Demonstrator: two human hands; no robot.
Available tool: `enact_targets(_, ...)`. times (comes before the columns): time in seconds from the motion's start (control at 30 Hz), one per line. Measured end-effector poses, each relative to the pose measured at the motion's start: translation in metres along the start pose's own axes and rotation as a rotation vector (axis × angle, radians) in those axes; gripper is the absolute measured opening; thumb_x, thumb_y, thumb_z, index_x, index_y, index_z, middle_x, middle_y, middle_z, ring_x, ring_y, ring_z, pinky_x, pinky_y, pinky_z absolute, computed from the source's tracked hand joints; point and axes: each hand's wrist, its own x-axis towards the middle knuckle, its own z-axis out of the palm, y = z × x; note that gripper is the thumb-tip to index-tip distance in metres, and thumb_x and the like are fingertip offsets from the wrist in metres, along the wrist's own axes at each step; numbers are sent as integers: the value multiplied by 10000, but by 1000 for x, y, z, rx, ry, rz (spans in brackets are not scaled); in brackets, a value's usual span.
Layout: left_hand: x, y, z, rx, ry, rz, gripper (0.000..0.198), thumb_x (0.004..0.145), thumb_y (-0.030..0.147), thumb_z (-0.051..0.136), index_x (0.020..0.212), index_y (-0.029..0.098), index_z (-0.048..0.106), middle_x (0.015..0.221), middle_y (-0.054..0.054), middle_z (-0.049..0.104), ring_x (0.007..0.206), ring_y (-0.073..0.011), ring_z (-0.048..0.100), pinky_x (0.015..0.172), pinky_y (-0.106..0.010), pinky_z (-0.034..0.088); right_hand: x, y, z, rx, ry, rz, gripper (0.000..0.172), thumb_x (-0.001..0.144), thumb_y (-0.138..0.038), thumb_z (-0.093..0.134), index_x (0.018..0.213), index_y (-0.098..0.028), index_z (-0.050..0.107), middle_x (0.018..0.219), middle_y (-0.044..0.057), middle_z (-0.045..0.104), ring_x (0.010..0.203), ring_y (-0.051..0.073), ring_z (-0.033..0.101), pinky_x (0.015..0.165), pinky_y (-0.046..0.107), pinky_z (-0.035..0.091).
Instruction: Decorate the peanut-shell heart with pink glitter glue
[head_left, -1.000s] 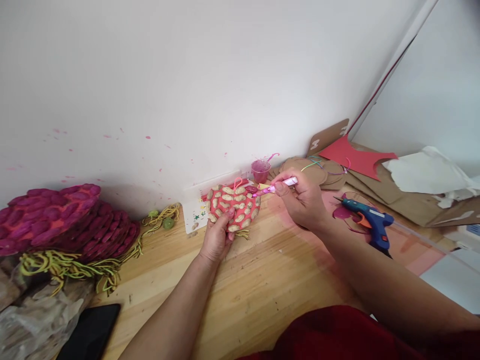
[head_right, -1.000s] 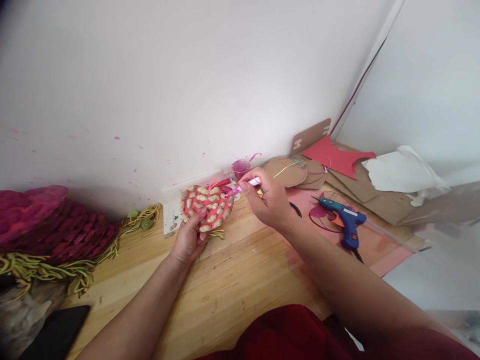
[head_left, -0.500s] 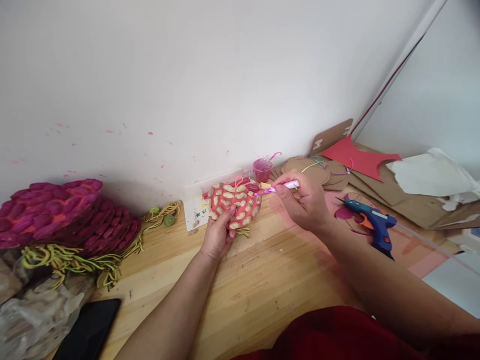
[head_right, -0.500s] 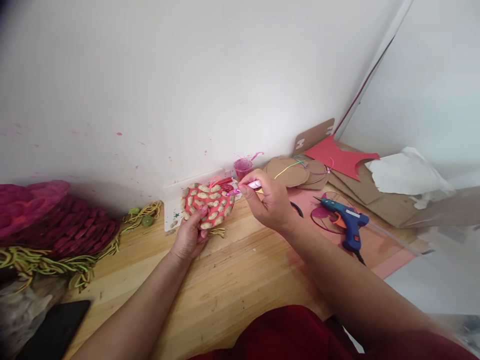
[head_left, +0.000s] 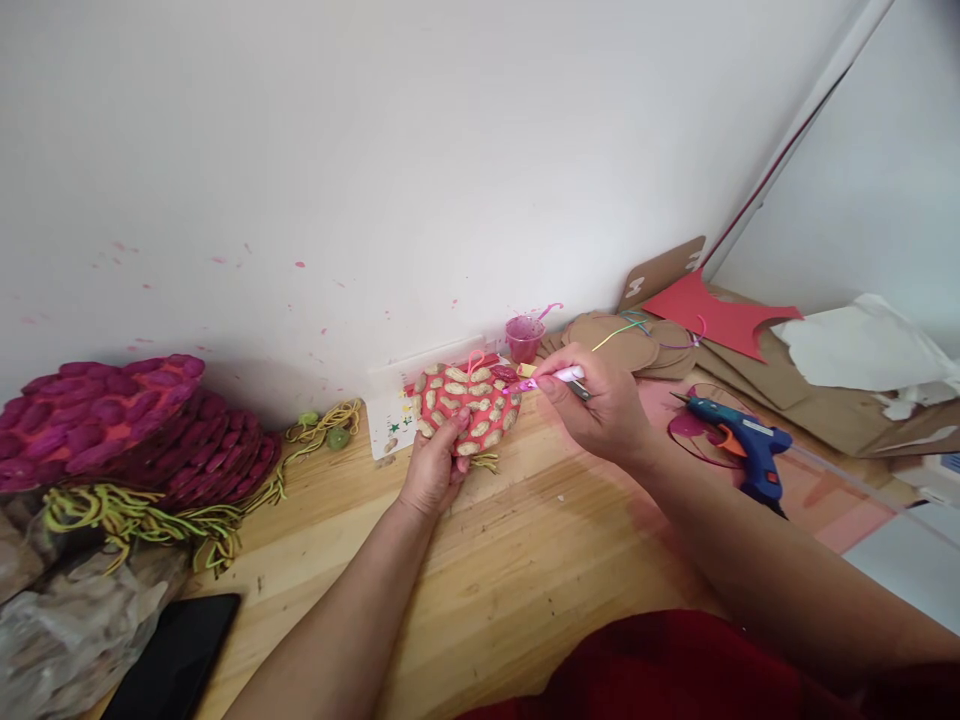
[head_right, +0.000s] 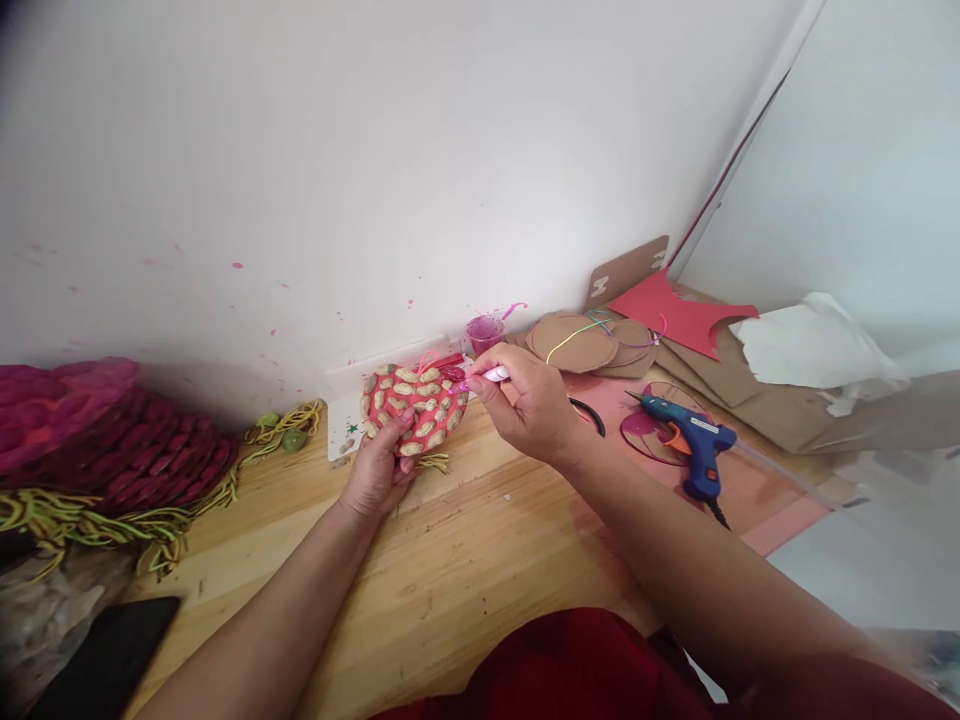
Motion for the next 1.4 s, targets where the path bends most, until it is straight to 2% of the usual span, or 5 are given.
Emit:
enact_targets(0.3, 0, 0, 0, 16, -4, -7, 496, 586, 480, 888, 612, 196, 481, 365, 83, 450, 252, -39, 298, 276, -155, 124, 1, -4, -1, -59, -11, -45, 65, 970, -197, 577, 919, -217, 612, 837, 31, 708, 766, 169, 652, 686, 303, 483)
enact_targets(0.87, 0, 2, 0, 2, 19, -33, 489, 574, 466, 908, 713, 186, 532, 426, 91, 494, 273, -34, 324, 269, -133, 146, -2, -1, 2, -117, -96, -162, 42, 981, -221, 581, 962, -220, 619, 850, 37, 725, 767, 187, 637, 737, 334, 498)
enact_targets(1.07, 0, 2, -1, 2, 20, -31, 471, 586, 463, 895, 711, 190, 533, 406, 97, 471, 268, -39, 320, 270, -134, 136, 0, -1, 0, -94, -56, -62, 54, 973, -228, 589, 927, -233, 618, 833, 30, 720, 761, 186, 648, 715, 327, 497)
enact_targets(1.27, 0, 3, 1, 9, 1, -31, 489, 578, 460, 891, 623, 193, 483, 373, 89, 437, 262, -34, 295, 274, -147, 126, 2, 0, -5, -66, -22, 36, 69, 968, -226, 565, 920, -227, 615, 829, 32, 700, 726, 175, 632, 663, 320, 471)
enact_targets(1.4, -1, 3, 3, 4, 1, -4, 447, 562, 407, 908, 666, 183, 536, 420, 91, 476, 284, -26, 316, 282, -153, 188, 2, -1, -7, -62, -23, 37, 68, 961, -214, 566, 901, -222, 599, 799, 19, 677, 703, 160, 604, 651, 303, 453)
